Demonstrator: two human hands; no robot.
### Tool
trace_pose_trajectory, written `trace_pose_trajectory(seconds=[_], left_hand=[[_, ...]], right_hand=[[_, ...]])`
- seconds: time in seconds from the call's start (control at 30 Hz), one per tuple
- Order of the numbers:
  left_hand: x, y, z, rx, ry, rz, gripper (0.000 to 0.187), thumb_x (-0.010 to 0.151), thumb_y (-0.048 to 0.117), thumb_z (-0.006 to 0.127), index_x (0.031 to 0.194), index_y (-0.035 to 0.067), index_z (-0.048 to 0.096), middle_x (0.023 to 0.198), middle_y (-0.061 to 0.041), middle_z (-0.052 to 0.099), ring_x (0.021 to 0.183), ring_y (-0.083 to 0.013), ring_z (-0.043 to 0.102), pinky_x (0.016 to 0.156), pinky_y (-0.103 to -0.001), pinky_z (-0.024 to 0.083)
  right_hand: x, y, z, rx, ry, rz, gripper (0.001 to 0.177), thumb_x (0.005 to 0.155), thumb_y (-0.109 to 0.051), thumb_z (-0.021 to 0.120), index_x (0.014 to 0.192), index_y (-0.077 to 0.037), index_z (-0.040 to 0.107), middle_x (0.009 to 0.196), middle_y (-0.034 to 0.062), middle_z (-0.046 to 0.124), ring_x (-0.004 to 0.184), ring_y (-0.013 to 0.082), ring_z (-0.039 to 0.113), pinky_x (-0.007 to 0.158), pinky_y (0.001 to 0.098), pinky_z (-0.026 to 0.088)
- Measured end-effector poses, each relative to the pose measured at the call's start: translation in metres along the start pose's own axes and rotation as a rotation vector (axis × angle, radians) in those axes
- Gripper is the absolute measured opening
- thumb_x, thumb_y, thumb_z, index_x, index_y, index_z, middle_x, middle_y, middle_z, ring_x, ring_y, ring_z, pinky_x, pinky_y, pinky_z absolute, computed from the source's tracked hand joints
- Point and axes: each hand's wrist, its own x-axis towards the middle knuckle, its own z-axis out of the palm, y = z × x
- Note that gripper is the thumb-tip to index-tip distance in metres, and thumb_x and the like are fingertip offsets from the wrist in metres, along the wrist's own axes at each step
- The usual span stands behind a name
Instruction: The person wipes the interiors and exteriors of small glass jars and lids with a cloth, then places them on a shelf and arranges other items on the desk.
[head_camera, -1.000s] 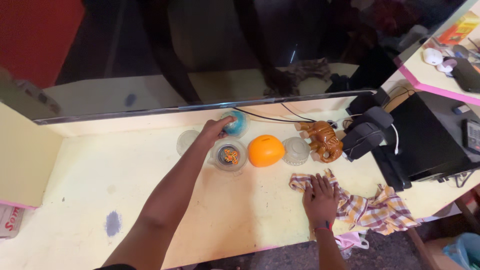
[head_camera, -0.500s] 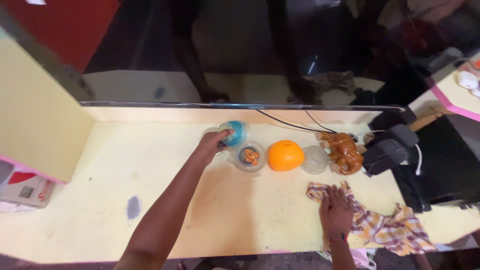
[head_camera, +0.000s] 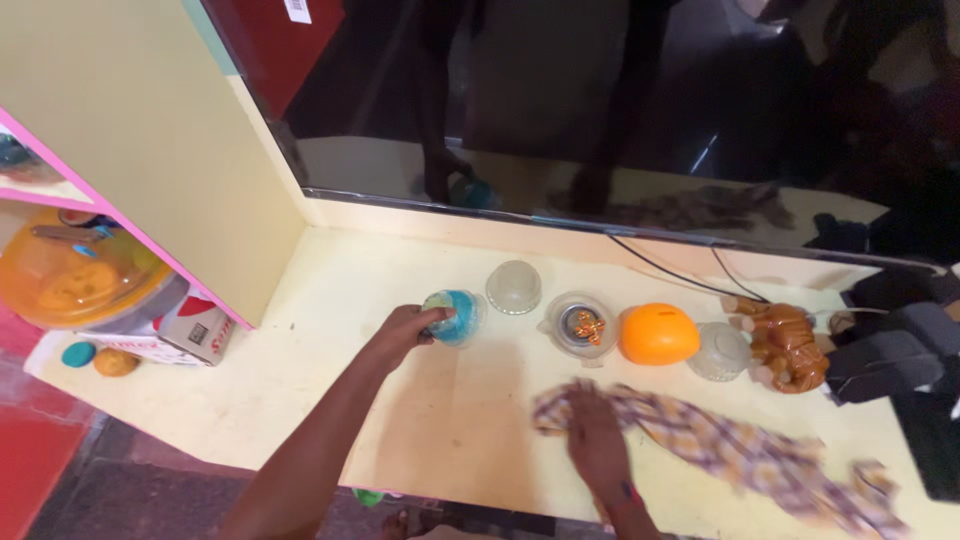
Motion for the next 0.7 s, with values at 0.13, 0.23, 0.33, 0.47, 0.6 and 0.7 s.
trace_pose_trajectory(seconds=[0.13, 0.23, 0.33, 0.47, 0.6, 0.7], left_hand=[[0.003, -0.009, -0.008, 0.063, -0.007, -0.030, 0.053, 0.072, 0.045, 0.085, 0.091, -0.002, 0.069, 0.082, -0.005, 0.067, 0.072, -0.0122, 0.059, 0.068, -0.027, 0.051], [0.008, -0.015, -0.013, 0.058, -0.038, -0.026, 0.052, 0.071, 0.045, 0.086, 0.086, -0.001, 0.068, 0.077, -0.004, 0.064, 0.068, -0.0119, 0.057, 0.065, -0.027, 0.050], [0.017, -0.017, -0.014, 0.095, -0.049, -0.052, 0.052, 0.070, 0.046, 0.087, 0.084, 0.000, 0.068, 0.074, -0.003, 0.063, 0.066, -0.0118, 0.056, 0.064, -0.027, 0.051], [0.023, -0.023, -0.018, 0.146, -0.069, -0.063, 0.053, 0.071, 0.047, 0.088, 0.084, 0.000, 0.066, 0.074, -0.003, 0.063, 0.064, -0.0119, 0.056, 0.063, -0.027, 0.052], [0.031, -0.025, -0.012, 0.273, -0.065, -0.106, 0.052, 0.065, 0.050, 0.088, 0.084, 0.005, 0.071, 0.074, -0.001, 0.067, 0.063, -0.0096, 0.058, 0.062, -0.026, 0.052], [0.035, -0.021, -0.007, 0.391, -0.060, -0.119, 0.058, 0.063, 0.053, 0.090, 0.081, 0.001, 0.072, 0.070, -0.005, 0.064, 0.061, -0.0131, 0.057, 0.059, -0.029, 0.049]], right_hand=[[0.049, -0.068, 0.019, 0.098, -0.068, -0.235, 0.039, 0.098, -0.019, 0.059, 0.135, -0.007, 0.063, 0.147, 0.0148, 0.058, 0.144, 0.0349, 0.045, 0.117, 0.0499, 0.032], [0.078, -0.088, 0.020, 0.155, -0.072, -0.223, 0.038, 0.099, -0.016, 0.057, 0.135, -0.006, 0.064, 0.149, 0.0136, 0.058, 0.145, 0.0344, 0.046, 0.120, 0.0487, 0.033], [0.072, -0.098, 0.019, 0.154, -0.025, -0.133, 0.038, 0.097, -0.016, 0.058, 0.133, -0.006, 0.065, 0.146, 0.0127, 0.060, 0.143, 0.0338, 0.048, 0.118, 0.0477, 0.035], [0.039, -0.080, 0.008, 0.021, 0.114, -0.085, 0.034, 0.093, -0.016, 0.061, 0.125, -0.008, 0.069, 0.138, 0.0124, 0.065, 0.138, 0.0344, 0.052, 0.115, 0.0469, 0.039], [0.014, -0.036, -0.026, 0.016, 0.144, 0.148, 0.026, 0.096, -0.016, 0.057, 0.116, -0.006, 0.071, 0.133, 0.0116, 0.071, 0.130, 0.0299, 0.064, 0.111, 0.0403, 0.050], [0.013, -0.033, -0.031, -0.123, 0.273, 0.124, 0.036, 0.098, -0.017, 0.058, 0.128, -0.001, 0.069, 0.137, 0.0188, 0.065, 0.132, 0.0375, 0.058, 0.110, 0.0470, 0.045]])
